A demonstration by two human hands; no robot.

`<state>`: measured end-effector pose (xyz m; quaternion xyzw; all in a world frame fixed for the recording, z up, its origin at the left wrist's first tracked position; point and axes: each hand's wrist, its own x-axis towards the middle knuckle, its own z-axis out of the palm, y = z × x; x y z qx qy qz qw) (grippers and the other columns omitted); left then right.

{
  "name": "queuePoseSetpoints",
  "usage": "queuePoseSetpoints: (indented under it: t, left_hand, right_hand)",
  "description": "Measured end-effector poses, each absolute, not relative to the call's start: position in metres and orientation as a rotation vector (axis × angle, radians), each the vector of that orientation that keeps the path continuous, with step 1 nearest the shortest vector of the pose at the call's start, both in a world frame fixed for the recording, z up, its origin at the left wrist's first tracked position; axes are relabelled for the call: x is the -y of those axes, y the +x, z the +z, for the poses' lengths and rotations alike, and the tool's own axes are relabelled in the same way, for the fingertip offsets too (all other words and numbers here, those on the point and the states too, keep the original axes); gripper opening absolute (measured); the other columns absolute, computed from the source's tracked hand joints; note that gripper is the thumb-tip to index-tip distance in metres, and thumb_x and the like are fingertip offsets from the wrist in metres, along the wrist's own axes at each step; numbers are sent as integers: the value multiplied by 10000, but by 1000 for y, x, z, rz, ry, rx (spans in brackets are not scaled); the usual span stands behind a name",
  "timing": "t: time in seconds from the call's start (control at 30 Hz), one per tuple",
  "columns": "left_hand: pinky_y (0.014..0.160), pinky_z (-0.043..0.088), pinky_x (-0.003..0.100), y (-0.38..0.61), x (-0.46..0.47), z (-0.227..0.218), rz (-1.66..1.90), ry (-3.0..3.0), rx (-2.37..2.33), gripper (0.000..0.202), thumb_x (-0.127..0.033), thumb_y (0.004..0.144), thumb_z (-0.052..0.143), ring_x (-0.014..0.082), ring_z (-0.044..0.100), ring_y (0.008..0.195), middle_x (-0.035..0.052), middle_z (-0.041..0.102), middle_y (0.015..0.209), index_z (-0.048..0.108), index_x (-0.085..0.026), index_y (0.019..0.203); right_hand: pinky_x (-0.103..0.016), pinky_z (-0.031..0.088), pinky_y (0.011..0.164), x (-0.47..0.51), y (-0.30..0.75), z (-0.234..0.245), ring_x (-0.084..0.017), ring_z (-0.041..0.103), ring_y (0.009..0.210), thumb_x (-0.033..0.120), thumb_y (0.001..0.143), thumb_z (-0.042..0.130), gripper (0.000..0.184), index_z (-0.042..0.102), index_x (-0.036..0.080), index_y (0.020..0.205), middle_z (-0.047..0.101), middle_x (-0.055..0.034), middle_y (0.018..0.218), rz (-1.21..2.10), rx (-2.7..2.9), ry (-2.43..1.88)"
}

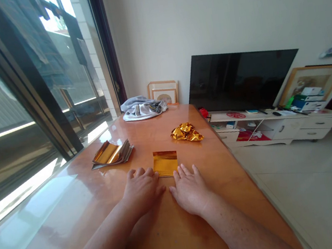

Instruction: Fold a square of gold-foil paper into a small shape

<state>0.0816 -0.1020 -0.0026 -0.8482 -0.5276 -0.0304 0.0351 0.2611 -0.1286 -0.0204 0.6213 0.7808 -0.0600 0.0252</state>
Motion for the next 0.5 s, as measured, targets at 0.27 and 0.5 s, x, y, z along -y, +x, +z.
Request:
queuePoseSetpoints:
  t: [0.27,0.5]
  left_hand:
    - [1044,317,568,72,94,-3,-228,-2456,1739,599,-722,809,545,370,549,1120,157,673,1129,717,-188,1018]
    - [1192,277,404,94,97,-18,-409,-2871,1171,518,-383,1020,346,236,326,1470,101,390,1582,389,-196,1501]
  right_hand:
    - [-531,41,1217,130,261,-16,-302,187,1518,529,988,260,736,368,42,1528,284,-209,1595,-213,-2405,1936]
    - [-562,85,1209,128,261,-22,-313,209,1511,425,987,258,658,357,91,1545,303,-178,1594,-250,-2421,1932]
